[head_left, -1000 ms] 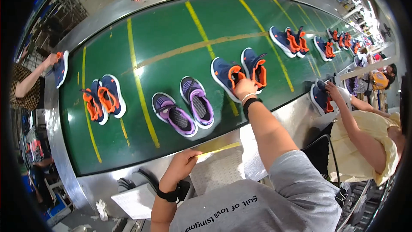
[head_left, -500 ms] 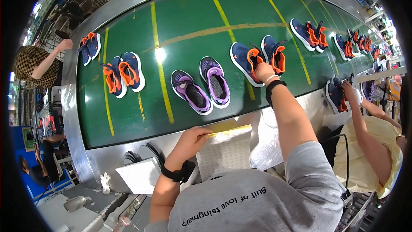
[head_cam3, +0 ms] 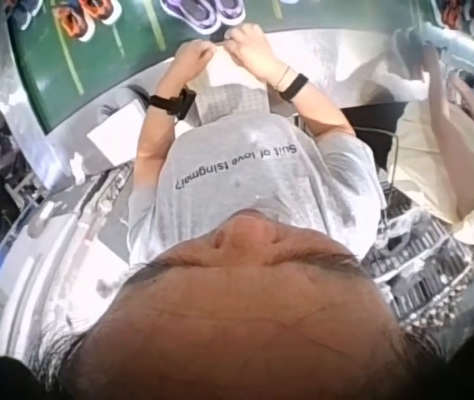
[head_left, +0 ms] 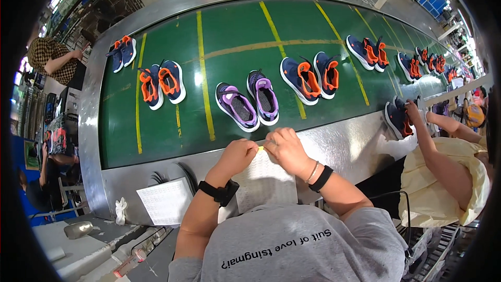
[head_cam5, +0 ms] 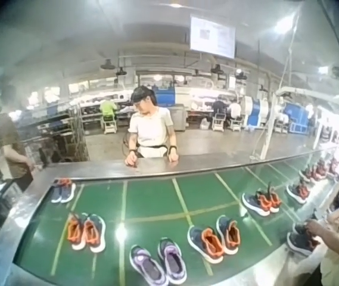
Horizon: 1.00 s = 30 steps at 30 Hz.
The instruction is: Inspecting shoes on a conveyor belt, checking insoles, and recording data in a footwear manufacturing facility.
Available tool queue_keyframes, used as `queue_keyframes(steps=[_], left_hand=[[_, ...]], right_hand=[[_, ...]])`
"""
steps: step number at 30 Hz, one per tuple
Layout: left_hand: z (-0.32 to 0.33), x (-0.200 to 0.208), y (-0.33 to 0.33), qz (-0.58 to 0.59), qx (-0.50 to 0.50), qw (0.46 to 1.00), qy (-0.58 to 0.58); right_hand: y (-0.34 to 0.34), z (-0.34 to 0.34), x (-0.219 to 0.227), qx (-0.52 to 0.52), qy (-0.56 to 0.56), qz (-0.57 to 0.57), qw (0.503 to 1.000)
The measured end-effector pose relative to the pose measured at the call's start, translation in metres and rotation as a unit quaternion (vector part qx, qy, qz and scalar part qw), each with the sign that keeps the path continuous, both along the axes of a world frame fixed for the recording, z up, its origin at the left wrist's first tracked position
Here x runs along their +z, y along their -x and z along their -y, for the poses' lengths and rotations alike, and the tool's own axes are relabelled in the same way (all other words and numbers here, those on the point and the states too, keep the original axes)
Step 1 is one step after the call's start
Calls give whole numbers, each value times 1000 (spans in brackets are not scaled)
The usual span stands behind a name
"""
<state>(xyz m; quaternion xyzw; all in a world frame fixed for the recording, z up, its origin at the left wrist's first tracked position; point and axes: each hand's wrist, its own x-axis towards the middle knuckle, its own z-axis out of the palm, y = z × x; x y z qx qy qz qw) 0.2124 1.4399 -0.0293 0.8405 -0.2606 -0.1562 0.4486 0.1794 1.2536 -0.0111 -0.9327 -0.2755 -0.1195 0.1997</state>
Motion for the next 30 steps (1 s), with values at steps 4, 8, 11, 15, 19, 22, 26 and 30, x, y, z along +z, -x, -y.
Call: queue_keyframes(steps=[4, 8, 11, 15, 19, 22, 26, 30], left_hand=[[-11, -4, 8, 7, 17, 999, 29], [-20, 1, 10, -20, 12, 997, 77], [-28, 1, 7, -69, 17, 997, 29], [-32, -7, -1, -74, 12, 997, 32], [-37, -11, -6, -106, 8, 994, 21], [-42, -16, -10, -134, 1, 991, 17], [-47, -25, -15, -209, 9, 977, 44], [-52, -32, -21, -274, 5, 959, 68]], right_hand=[[7, -9, 9, 40, 85, 100, 990], [9, -16, 12, 61, 98, 140, 983], [6, -22, 12, 92, 111, 171, 975], [-3, -25, 13, 124, 140, 188, 964], [-10, -28, 10, 158, 159, 187, 956], [-14, -33, 6, 149, 174, 191, 954], [-19, -37, 0, 148, 178, 190, 954], [-23, -40, -2, 170, 176, 182, 952]])
